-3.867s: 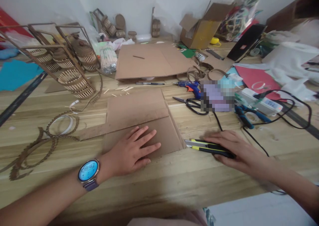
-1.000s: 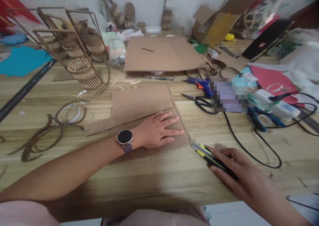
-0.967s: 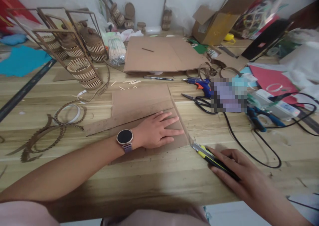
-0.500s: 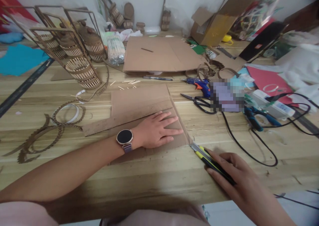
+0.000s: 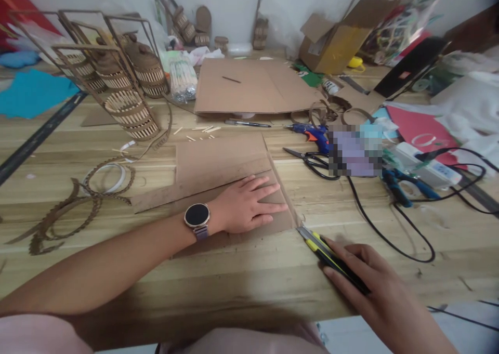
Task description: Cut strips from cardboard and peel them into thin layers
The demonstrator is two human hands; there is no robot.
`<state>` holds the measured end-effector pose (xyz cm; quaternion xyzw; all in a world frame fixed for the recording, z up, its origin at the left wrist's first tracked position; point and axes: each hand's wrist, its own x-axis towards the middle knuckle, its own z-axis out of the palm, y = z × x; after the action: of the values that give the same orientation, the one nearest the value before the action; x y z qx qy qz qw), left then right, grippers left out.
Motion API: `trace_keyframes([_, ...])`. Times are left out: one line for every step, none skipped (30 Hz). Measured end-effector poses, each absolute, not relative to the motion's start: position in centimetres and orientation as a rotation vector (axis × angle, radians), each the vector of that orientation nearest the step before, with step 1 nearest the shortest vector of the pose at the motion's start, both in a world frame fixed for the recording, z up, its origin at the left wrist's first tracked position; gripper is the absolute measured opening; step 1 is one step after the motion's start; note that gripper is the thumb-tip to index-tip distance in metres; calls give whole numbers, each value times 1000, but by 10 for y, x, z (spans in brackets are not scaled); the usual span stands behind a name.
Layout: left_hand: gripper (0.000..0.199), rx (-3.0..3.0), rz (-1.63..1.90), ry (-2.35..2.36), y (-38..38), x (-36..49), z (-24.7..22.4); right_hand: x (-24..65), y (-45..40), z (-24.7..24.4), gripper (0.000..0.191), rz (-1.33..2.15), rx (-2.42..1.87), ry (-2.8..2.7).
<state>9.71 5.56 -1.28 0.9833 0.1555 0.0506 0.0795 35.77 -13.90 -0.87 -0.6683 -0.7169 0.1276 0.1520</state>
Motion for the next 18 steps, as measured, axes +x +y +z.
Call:
trace_keyframes([43,2943,158,468,56,97,-13,356,-138,-8,46,350,-1909,-2046])
trace_keyframes([43,2944,167,473,56,97,-14,355,-138,-8,46,342,-1897,-2040])
trace_keyframes([43,2944,176,477,56,97,-15,354,-138,-8,46,337,-1885,-2037])
trace_keyframes([43,2944,183,481,56,97,-15,353,-138,-8,46,342,-1881,-2041])
trace_keyframes([43,2943,188,484,56,97,-16,352,-139,-8,47,352,-1883,-2050])
trace_keyframes([43,2943,189,484,56,97,-16,352,-140,-8,47,364,-1889,-2062])
trace_keyframes([43,2944,190,482,56,97,-16,352,-141,-8,47,371,-1891,-2073])
trace_keyframes([43,2946,190,481,56,97,-16,353,-142,-8,47,372,-1892,-2080])
trace_keyframes([43,2950,187,480,55,97,-15,353,-142,-8,47,371,-1891,-2086])
trace_keyframes([43,2953,180,480,55,97,-15,353,-143,-8,47,366,-1889,-2091])
trace_keyframes([43,2957,172,482,55,97,-14,353,-143,-8,46,354,-1880,-2097])
trace_keyframes([43,2960,163,485,55,97,-14,353,-144,-9,46,340,-1874,-2104])
trace_keyframes([44,2962,158,486,55,97,-13,353,-144,-9,46,327,-1874,-2109])
trace_keyframes([44,2963,158,483,55,97,-13,353,-145,-10,47,316,-1878,-2111])
trace_keyframes([44,2962,164,477,55,97,-14,352,-146,-10,47,309,-1882,-2110])
trace_keyframes([43,2961,173,470,54,97,-14,352,-147,-11,47,313,-1887,-2106])
trace_keyframes([43,2960,182,461,54,97,-14,353,-147,-11,48,327,-1892,-2102])
trace_keyframes([43,2960,187,455,54,97,-14,353,-147,-12,48,346,-1897,-2098])
